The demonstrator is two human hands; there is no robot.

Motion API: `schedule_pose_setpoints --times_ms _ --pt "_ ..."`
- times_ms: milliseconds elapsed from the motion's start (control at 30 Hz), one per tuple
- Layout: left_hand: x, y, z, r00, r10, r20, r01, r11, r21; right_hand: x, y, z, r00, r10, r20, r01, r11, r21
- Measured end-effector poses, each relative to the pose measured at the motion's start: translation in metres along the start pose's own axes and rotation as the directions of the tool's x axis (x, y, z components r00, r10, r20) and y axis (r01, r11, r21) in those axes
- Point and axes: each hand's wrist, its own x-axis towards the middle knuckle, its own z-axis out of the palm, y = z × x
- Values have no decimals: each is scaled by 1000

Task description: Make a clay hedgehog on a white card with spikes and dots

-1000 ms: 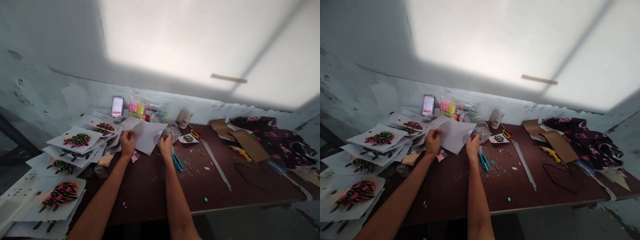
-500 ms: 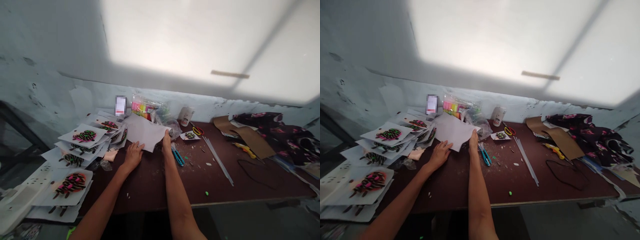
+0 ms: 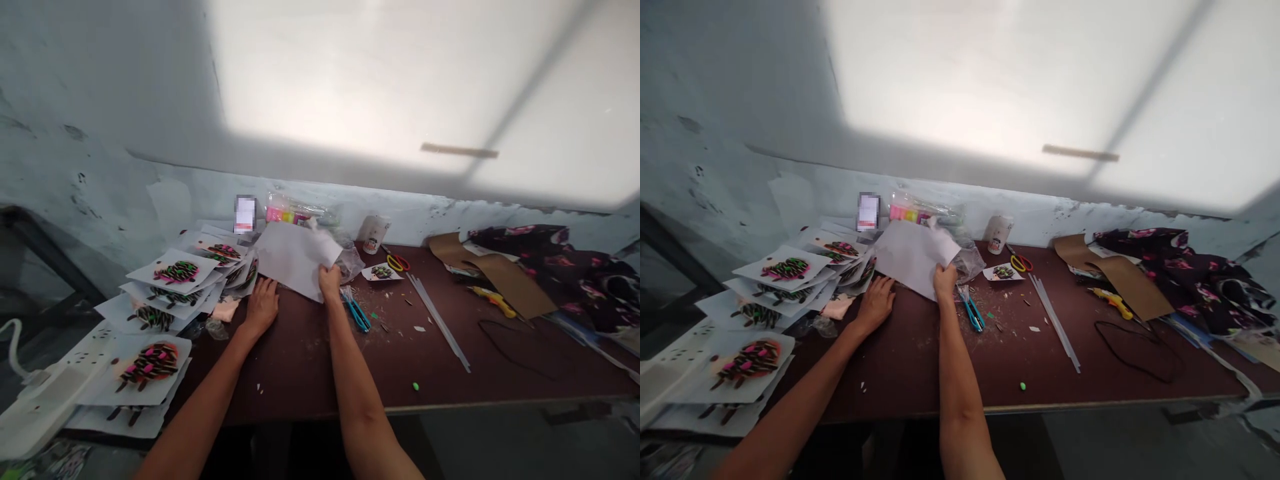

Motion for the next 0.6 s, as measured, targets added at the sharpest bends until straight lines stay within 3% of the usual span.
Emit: schedule_pose_setpoints --times_ms 233,433,600 --pt "3 6 -9 998 -26 50 23 999 45 29 -17 -29 988 4 -155 -9 1000 -30" --pt "10 31 -15 978 187 96 -183 982 -52 44 -15 -21 981 -8 -194 1 999 -33" --pt "15 35 -8 958 177 226 -173 984 -36 74 -24 -12 981 -33 -190 18 997 -80"
